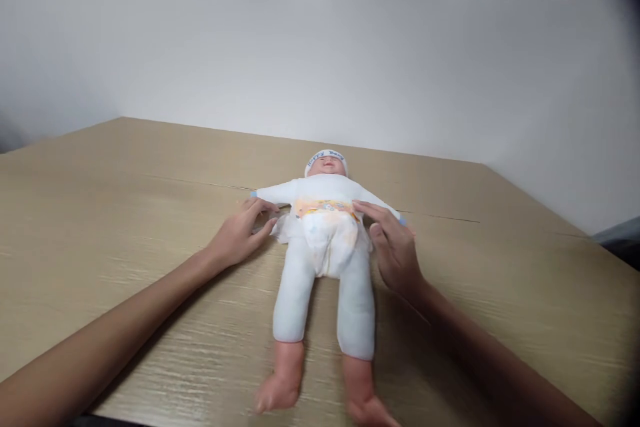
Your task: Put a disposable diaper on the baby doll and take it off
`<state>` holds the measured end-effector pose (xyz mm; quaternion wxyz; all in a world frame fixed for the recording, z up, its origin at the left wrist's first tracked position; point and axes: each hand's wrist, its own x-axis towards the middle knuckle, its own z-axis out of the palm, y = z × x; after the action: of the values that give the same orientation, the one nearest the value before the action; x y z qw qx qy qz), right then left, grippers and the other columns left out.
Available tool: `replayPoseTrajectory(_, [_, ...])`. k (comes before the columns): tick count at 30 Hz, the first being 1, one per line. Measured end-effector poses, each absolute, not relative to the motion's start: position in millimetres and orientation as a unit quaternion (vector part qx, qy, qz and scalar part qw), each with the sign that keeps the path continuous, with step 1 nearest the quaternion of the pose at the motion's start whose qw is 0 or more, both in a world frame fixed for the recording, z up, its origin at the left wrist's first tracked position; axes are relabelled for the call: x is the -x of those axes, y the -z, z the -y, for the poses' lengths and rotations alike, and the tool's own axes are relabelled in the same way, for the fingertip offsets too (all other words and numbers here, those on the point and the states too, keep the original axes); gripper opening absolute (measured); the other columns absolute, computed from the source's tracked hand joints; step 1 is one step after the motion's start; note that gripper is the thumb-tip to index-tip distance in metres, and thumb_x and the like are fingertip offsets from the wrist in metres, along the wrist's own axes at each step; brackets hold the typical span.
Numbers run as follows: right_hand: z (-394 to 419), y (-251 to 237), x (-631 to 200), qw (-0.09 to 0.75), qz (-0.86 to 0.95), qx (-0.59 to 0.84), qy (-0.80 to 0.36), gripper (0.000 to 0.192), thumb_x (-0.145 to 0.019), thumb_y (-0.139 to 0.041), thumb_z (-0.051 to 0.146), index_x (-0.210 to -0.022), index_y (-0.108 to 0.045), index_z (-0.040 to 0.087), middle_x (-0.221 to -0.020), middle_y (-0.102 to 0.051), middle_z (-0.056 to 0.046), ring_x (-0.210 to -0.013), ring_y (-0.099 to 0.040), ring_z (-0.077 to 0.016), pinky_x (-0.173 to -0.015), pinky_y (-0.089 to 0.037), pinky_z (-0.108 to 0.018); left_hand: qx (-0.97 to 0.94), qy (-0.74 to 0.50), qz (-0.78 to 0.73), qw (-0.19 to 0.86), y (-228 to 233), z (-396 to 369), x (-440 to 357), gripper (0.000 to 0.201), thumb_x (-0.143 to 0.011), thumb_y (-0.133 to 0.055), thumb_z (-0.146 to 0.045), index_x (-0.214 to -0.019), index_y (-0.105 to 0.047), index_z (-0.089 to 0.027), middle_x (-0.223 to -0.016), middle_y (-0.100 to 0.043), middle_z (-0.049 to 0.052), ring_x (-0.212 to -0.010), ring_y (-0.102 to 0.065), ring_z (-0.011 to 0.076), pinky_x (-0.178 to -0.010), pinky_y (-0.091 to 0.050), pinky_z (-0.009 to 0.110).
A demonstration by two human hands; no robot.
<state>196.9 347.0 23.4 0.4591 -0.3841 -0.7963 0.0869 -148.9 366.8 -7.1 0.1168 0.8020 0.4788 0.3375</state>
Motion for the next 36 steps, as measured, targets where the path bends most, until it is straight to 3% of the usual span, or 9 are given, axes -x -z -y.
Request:
replayPoseTrajectory(4, [-351.7, -56.4, -166.7, 0.453, 0.803, 0.386, -0.029, 0.027, -0.113, -0.053, 0.036, -0.125, -0.076, 0.028, -0.122, -0.078, -0.009, -0.118, -0.07, -0.0298, -0.107, -0.054, -0.049, -0.791, -0.289, -0.531, 0.09, 6.0, -365.3, 149.6, 0.028, -0.104, -0.057, -0.048, -0.113, -0.06, -0.021, -0.115, -0.071, 0.013, -0.111, -0.063, 0.0331, -0.099, -0.051, 0.05])
replayPoseTrajectory(9, [-367.1, -88.4, -124.0, 0.261, 0.893, 0.36, -0.073, 0.029, -0.114, -0.053, 0.04, -0.108, -0.078, 0.026, -0.109, -0.075, -0.008, -0.102, -0.069, -0.0272, -0.094, -0.053, -0.044, -0.787, -0.231, -0.565, 0.094, 11.5, -368.7, 153.0, 0.031, -0.098, -0.062, -0.053, -0.093, -0.055, -0.023, -0.1, -0.071, 0.011, -0.1, -0.064, 0.0343, -0.088, -0.049, 0.048])
replayPoseTrajectory(12, [-374.7, -90.9, -110.3, 0.2, 0.885, 0.414, -0.071, 0.026, -0.11, -0.059, 0.043, -0.101, -0.077, 0.026, -0.106, -0.074, -0.007, -0.095, -0.069, -0.0256, -0.087, -0.05, -0.042, -0.764, -0.243, -0.575, 0.165, 11.2, -374.1, 157.4, 0.03, -0.097, -0.059, -0.05, -0.084, -0.056, -0.024, -0.087, -0.067, 0.007, -0.086, -0.062, 0.0291, -0.078, -0.045, 0.041])
replayPoseTrajectory(15, [-377.1, -88.0, -105.0, 0.194, 0.869, 0.447, -0.079, 0.017, -0.104, -0.066, 0.039, -0.099, -0.076, 0.025, -0.103, -0.075, -0.005, -0.095, -0.07, -0.0248, -0.085, -0.048, -0.04, -0.715, -0.307, -0.574, 0.255, 5.8, -378.4, 157.6, 0.031, -0.096, -0.055, -0.047, -0.077, -0.059, -0.023, -0.08, -0.062, 0.004, -0.081, -0.059, 0.025, -0.075, -0.043, 0.037])
replayPoseTrajectory(19, [-374.2, -87.8, -102.6, 0.2, 0.854, 0.469, -0.104, 0.016, -0.099, -0.071, 0.037, -0.107, -0.075, 0.024, -0.11, -0.078, -0.005, -0.102, -0.071, -0.0262, -0.086, -0.047, -0.038, -0.668, -0.423, -0.493, 0.364, -11.7, -381.0, 141.4, 0.039, -0.095, -0.058, -0.049, -0.068, -0.053, -0.021, -0.076, -0.055, 0.002, -0.08, -0.053, 0.0204, -0.076, -0.043, 0.033])
replayPoseTrajectory(25, [-373.9, -91.1, -103.7, 0.216, 0.836, 0.481, -0.151, 0.056, -0.096, -0.073, 0.037, -0.15, -0.062, 0.025, -0.103, -0.078, -0.006, -0.098, -0.071, -0.0279, -0.08, -0.045, -0.036, -0.655, -0.422, -0.41, 0.473, -41.8, -391.5, 86.7, 0.041, -0.096, -0.064, -0.055, -0.077, -0.061, -0.019, -0.077, -0.059, 0.001, -0.072, -0.051, 0.0164, -0.067, -0.038, 0.031])
replayPoseTrajectory(29, [-380.5, -85.4, -107.6, 0.235, 0.821, 0.49, -0.175, 0.046, -0.105, -0.057, 0.032, -0.15, -0.06, 0.026, -0.093, -0.077, -0.003, -0.084, -0.069, -0.0242, -0.073, -0.04, -0.033, -0.677, -0.446, -0.351, 0.469, -38.0, -398.6, 66.8, 0.049, -0.104, -0.054, -0.06, -0.077, -0.056, -0.02, -0.077, -0.056, 0.001, -0.073, -0.05, 0.017, -0.069, -0.04, 0.032])
replayPoseTrajectory(32, [-384.5, -81.3, -109.3, 0.239, 0.819, 0.492, -0.174, 0.041, -0.11, -0.05, 0.037, -0.148, -0.062, 0.026, -0.087, -0.072, -0.001, -0.075, -0.064, -0.0221, -0.069, -0.037, -0.033, -0.629, -0.507, -0.364, 0.463, -23.6, -398.1, 68.6, 0.04, -0.106, -0.056, -0.062, -0.098, -0.054, -0.023, -0.074, -0.049, -0.003, -0.07, -0.048, 0.0162, -0.067, -0.04, 0.03])
replayPoseTrajectory(36, [-384.9, -80.4, -109.8, 0.244, 0.813, 0.494, -0.187, 0.042, -0.109, -0.053, 0.039, -0.148, -0.062, 0.026, -0.087, -0.068, 0.0, -0.075, -0.062, -0.0206, -0.071, -0.037, -0.032, -0.638, -0.506, -0.392, 0.428, -6.1, -397.7, 76.8, 0.041, -0.103, -0.063, -0.062, -0.113, -0.054, -0.023, -0.091, -0.057, 0.0, -0.082, -0.054, 0.0164, -0.075, -0.044, 0.029])
